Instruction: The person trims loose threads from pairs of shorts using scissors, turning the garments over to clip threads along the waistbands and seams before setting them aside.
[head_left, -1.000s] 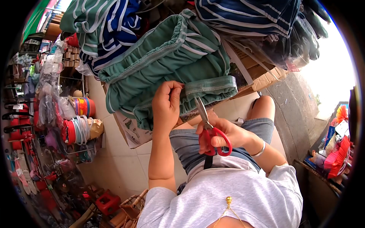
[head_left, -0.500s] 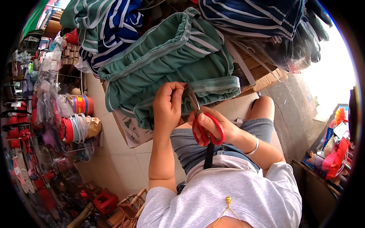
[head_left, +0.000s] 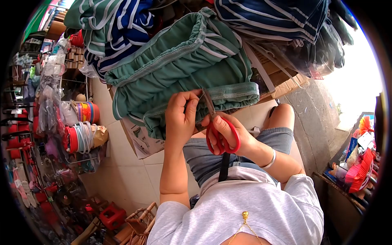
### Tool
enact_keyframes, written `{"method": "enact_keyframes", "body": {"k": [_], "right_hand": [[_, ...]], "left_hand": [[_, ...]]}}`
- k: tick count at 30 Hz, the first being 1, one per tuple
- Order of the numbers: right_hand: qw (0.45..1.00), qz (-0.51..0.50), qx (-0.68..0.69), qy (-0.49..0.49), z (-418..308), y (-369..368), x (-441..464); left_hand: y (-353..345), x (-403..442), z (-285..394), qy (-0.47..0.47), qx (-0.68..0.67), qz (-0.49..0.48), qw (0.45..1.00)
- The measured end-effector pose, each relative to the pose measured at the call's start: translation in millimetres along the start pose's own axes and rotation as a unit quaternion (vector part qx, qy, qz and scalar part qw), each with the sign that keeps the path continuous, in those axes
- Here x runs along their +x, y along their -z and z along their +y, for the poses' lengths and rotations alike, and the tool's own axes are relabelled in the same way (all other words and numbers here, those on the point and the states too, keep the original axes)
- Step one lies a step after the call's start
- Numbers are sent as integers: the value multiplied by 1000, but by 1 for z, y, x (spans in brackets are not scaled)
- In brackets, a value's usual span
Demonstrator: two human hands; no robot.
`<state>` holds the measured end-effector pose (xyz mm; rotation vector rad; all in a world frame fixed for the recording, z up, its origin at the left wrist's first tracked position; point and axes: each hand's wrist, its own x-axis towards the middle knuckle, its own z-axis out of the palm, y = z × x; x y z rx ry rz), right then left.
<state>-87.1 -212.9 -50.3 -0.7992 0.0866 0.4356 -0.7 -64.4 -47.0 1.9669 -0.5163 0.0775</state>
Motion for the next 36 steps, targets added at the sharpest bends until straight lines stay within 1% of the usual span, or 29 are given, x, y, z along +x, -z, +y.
{"method": "enact_keyframes", "body": {"k": [6,9,11,12,13,15,18,19,21,23,25,26,28,33,36], "right_hand": [[1000,10,-25,0,0,2,-2],[999,6,-35,27,5,6,-2],[994,-76,-49,58,7,12,-7],[994,-84,-71,29,5,14,-12],[994,-83,-71,30,7,19,-16],[984,-161,-79,-22,15,31,-24],[984,-157,-52,-66,26,41,-36],[982,-160,-47,-88,32,46,-39],[983,-156,-37,-94,38,49,-44],[985,-148,-26,-86,40,51,-47],[985,-148,-36,-80,41,52,-49],[985,-149,-47,-77,41,53,-50],[984,-153,-45,-76,42,55,-51],[983,-157,-63,-75,38,62,-59],[986,-140,-69,-61,31,65,-67]], "left_hand": [[0,-1,0,4,-4,0,1000],[0,-1,1,2,-7,-2,1000],[1,-1,1,-15,0,0,1000],[1,-3,1,-15,-1,0,1000],[0,-4,0,-22,-21,11,999],[-2,-5,2,-29,-44,20,998],[-8,-2,20,-133,45,5,990],[-13,1,25,-132,44,5,990],[-22,6,31,-179,104,1,978],[-29,12,29,-173,115,1,978],[-34,17,29,-154,143,-22,977],[-35,19,29,-157,143,-24,977],[-36,22,29,-163,188,-43,968],[-40,23,28,-186,236,-43,953],[-42,23,27,-204,264,-53,941]]}}
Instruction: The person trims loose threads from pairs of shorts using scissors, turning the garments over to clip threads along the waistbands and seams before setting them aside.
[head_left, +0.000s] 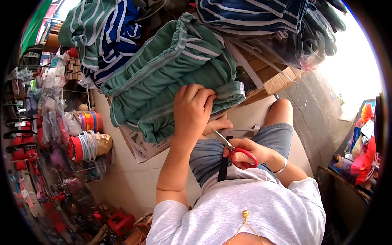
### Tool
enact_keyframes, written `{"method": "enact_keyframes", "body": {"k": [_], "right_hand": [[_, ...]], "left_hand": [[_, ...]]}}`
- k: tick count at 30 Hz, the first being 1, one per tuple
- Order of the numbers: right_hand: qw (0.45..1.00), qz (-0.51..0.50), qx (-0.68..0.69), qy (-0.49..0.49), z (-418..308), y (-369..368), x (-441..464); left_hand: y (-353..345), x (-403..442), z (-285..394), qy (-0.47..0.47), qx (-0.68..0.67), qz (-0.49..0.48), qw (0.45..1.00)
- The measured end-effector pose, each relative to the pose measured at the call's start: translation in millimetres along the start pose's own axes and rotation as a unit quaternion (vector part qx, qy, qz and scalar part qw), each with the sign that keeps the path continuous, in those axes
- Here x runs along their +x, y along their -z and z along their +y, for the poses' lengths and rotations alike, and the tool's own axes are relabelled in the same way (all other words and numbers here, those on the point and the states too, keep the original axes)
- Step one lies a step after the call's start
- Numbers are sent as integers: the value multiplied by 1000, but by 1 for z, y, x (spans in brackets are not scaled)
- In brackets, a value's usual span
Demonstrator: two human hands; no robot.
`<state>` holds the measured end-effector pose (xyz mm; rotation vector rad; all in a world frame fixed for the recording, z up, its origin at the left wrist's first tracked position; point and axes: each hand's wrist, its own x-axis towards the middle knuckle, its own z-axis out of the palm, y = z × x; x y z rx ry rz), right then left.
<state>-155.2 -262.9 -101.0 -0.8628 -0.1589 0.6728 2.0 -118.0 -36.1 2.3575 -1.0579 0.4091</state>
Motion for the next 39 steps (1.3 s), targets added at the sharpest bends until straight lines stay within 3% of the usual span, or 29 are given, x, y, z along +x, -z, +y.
{"method": "enact_keyframes", "body": {"k": [5,11,21,34,39], "right_hand": [[1000,7,13,25,-10,2,-8],[996,21,49,67,-22,-2,-6],[991,7,-73,111,-38,-5,22],[987,89,-115,63,-49,-12,33],[986,128,-95,52,-50,-18,40]], "left_hand": [[-4,-3,-4,-22,47,-1,999],[1,-11,-7,41,-70,23,996],[2,-16,-9,88,-149,29,985],[-2,-21,-14,143,-206,36,967],[-1,-22,-15,123,-178,22,976]]}}
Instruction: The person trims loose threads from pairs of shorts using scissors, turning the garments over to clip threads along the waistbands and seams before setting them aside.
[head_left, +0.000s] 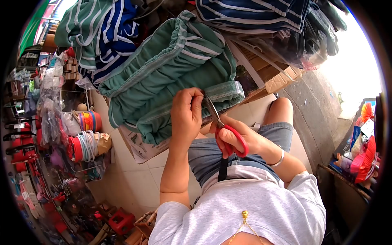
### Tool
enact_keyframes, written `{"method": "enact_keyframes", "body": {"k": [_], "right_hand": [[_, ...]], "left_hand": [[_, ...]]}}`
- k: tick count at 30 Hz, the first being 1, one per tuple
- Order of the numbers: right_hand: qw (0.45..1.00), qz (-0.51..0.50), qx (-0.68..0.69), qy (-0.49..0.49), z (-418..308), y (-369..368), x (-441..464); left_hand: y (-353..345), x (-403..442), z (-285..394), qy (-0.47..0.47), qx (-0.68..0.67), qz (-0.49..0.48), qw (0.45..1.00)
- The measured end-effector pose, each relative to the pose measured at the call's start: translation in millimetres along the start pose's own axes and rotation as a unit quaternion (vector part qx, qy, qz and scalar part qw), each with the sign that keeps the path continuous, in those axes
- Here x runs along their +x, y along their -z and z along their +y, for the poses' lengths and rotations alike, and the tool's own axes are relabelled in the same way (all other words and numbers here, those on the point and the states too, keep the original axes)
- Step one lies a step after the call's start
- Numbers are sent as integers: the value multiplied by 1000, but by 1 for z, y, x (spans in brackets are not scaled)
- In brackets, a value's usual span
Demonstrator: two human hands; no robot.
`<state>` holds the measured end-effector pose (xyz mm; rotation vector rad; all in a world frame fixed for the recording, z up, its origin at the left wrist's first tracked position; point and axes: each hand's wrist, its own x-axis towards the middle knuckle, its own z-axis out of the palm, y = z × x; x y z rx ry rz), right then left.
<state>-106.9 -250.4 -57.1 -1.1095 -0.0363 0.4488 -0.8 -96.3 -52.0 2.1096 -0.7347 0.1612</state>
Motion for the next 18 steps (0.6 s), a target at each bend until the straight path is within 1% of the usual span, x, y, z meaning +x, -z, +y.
{"method": "enact_keyframes", "body": {"k": [6,11,17,18], "right_hand": [[999,23,46,15,6,-9,9],[999,21,45,18,3,-10,12],[997,30,61,27,6,-11,13],[997,31,65,27,6,-11,13]], "left_hand": [[0,1,5,15,-23,12,1000],[0,1,5,21,-29,13,999],[0,1,3,12,-27,16,999],[2,1,2,2,-8,9,1000]]}}
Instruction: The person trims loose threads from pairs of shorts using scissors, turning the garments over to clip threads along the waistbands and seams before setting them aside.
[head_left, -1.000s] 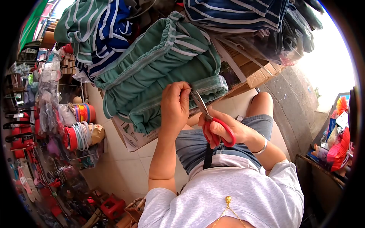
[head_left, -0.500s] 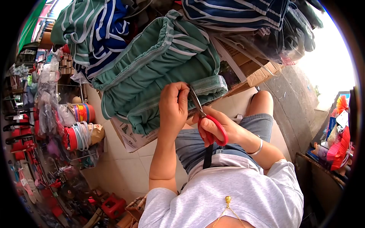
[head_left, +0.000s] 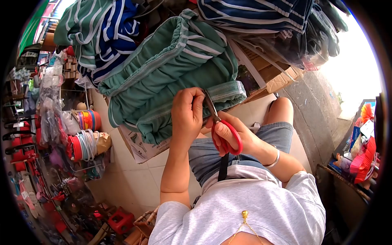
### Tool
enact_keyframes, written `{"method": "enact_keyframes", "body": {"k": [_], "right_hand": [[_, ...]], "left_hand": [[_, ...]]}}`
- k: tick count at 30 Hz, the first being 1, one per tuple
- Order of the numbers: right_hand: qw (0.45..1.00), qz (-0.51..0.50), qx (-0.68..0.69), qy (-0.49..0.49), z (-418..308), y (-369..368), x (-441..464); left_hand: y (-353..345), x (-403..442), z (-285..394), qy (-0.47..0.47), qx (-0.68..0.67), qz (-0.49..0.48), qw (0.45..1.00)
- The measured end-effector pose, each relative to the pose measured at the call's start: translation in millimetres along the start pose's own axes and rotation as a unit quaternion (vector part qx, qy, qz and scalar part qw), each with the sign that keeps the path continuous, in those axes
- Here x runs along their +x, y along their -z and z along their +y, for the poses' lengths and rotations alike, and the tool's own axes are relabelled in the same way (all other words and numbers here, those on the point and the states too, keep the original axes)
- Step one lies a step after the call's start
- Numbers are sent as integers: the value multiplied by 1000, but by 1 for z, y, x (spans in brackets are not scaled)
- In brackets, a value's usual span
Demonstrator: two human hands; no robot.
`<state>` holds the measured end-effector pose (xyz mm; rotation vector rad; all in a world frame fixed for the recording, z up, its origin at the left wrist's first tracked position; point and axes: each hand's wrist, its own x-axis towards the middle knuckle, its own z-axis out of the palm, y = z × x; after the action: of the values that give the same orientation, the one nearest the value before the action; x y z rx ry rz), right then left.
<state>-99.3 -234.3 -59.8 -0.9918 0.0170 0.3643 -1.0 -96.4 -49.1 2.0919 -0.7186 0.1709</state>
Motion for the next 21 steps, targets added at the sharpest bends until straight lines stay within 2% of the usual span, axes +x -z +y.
{"method": "enact_keyframes", "body": {"k": [7,10,12,13,16,18,20,21], "right_hand": [[1000,1,-4,4,5,4,-4],[1000,-19,1,24,11,9,-10],[995,-77,2,64,14,13,-15],[996,-81,17,30,19,16,-22],[994,-102,28,15,31,26,-35],[993,-112,36,-9,41,38,-44],[990,-121,33,-70,53,47,-51],[991,-113,53,-56,58,45,-53]], "left_hand": [[-1,1,1,-15,-1,-6,1000],[0,1,0,-9,-2,-12,1000],[-1,-1,-4,-11,-16,-9,1000],[-1,-2,-5,-12,-31,-6,999],[-1,-6,-1,-18,-47,24,998],[-6,-11,15,-62,-2,36,997],[-20,-17,45,-137,-32,4,990],[-32,-23,51,-189,-46,-39,980]]}}
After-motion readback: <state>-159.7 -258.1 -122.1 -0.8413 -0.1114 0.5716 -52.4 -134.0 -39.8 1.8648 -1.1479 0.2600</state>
